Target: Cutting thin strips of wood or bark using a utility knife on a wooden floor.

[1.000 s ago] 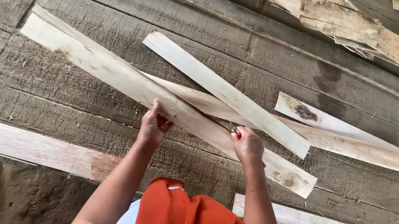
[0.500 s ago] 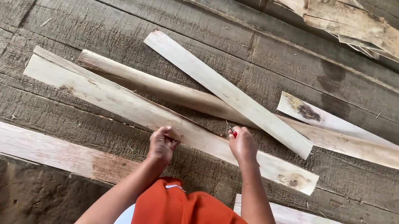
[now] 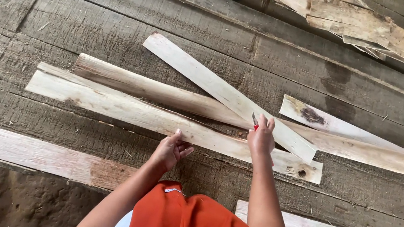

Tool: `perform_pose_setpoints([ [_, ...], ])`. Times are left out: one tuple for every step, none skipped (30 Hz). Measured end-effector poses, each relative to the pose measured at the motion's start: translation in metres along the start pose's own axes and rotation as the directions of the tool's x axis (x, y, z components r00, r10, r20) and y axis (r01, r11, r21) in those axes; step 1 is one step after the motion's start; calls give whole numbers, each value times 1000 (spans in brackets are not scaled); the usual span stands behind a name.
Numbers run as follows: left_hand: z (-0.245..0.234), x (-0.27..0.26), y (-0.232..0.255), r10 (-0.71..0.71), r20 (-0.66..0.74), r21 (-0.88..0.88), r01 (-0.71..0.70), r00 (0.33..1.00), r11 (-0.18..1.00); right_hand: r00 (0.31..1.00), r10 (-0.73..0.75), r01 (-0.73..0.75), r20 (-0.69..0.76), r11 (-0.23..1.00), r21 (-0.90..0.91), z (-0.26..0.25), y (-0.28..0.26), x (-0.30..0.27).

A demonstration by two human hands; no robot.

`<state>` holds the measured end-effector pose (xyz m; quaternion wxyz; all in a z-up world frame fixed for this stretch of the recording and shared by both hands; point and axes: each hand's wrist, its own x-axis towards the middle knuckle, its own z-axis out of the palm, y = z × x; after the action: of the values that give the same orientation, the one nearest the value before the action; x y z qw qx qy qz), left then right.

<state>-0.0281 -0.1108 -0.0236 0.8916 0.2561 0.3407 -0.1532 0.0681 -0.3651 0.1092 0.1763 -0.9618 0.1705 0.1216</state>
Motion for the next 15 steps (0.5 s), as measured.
perform_pose_setpoints([
  [-2,0,-2,-1,-1,2,1,1000,1000,1000,1,-1,1,1000,1,-1,3,3],
  [-4,1,-5,-15,-4,50,15,1000,999,1000,12,-11,29,1000,-15,-3,5,6],
  [-6,1,-7,-30,-8,98,31,1000,995,998,23,-21,57,999,-32,-4,7,9],
  [-10,2,-7,-28,-10,97,29,1000,995,998,20,-19,59,999,-32,-7,7,11],
  [-14,3,-6,-118,23,208,111,993,972,997,18,-13,75,998,-62,-10,6,13],
  [-17,3,-5,-209,45,318,185,977,930,996,15,-6,91,996,-93,-12,5,15],
  [-14,-2,-3,-206,43,315,183,978,931,996,11,-2,94,996,-93,-8,11,24],
  [-11,-6,0,-273,41,429,230,961,874,995,7,3,96,995,-101,-3,17,34],
  [-8,-11,3,-339,31,536,270,940,800,995,2,9,98,994,-109,1,23,43],
  [-6,-13,3,-337,28,533,271,941,802,995,0,12,102,994,-110,9,33,56],
  [-4,-15,3,-376,30,594,287,926,752,995,-26,38,98,991,-125,16,42,69],
  [-1,-16,4,-414,29,651,297,910,698,994,-52,65,92,988,-139,24,50,82],
  [-2,-12,1,-411,28,649,296,911,701,994,-56,69,94,988,-140,25,48,82],
  [-2,-8,-1,-382,68,622,260,922,738,995,-72,81,64,985,-155,25,48,83],
  [-2,-4,-4,-351,106,593,224,930,773,996,-88,93,34,981,-172,26,47,83],
])
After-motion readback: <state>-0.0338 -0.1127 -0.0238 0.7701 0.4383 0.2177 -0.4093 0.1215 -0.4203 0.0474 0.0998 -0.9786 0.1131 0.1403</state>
